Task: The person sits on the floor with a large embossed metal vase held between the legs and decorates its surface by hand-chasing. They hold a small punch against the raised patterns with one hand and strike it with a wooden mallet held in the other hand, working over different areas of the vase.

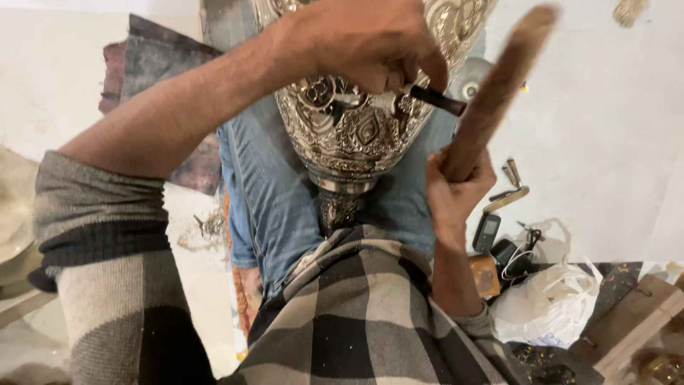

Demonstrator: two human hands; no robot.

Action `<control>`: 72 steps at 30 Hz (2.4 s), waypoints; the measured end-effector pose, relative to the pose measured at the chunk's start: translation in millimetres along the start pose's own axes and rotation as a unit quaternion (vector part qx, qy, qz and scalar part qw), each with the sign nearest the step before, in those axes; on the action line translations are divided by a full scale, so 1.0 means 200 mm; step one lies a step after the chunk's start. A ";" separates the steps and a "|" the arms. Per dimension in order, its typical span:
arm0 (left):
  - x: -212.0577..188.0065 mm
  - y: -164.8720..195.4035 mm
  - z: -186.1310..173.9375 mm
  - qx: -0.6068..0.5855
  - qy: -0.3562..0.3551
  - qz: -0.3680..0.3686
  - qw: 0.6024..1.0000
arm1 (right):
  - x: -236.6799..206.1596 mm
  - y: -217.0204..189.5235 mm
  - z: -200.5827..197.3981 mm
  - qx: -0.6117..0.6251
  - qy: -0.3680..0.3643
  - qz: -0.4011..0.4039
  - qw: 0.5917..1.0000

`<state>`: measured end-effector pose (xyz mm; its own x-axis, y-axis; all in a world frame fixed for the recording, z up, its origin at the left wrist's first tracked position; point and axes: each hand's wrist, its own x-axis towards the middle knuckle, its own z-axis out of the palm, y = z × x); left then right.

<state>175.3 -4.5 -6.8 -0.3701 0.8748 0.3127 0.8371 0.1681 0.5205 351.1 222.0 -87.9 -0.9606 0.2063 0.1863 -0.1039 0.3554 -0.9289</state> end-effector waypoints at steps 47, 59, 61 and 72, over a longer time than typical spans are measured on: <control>-0.31 0.15 0.10 -0.032 0.216 -0.123 0.968 | -0.06 0.13 -0.12 0.004 -0.148 0.133 0.980; -0.30 0.07 0.18 0.064 0.195 -0.114 0.972 | 0.33 -0.09 -0.30 -0.014 -0.183 0.036 0.982; -0.28 0.07 0.17 0.033 0.186 -0.116 0.975 | 0.37 -0.14 -0.27 -0.048 -0.181 0.003 0.982; -0.20 0.11 0.17 0.035 0.119 -0.117 0.985 | 0.18 0.10 -0.21 0.014 -0.057 0.035 0.998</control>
<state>222.2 -19.2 -35.2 -0.6328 0.6783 0.3734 0.7409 0.3905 0.5464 325.3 275.8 -86.4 -0.9887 0.1237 0.0848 -0.0415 0.3178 -0.9473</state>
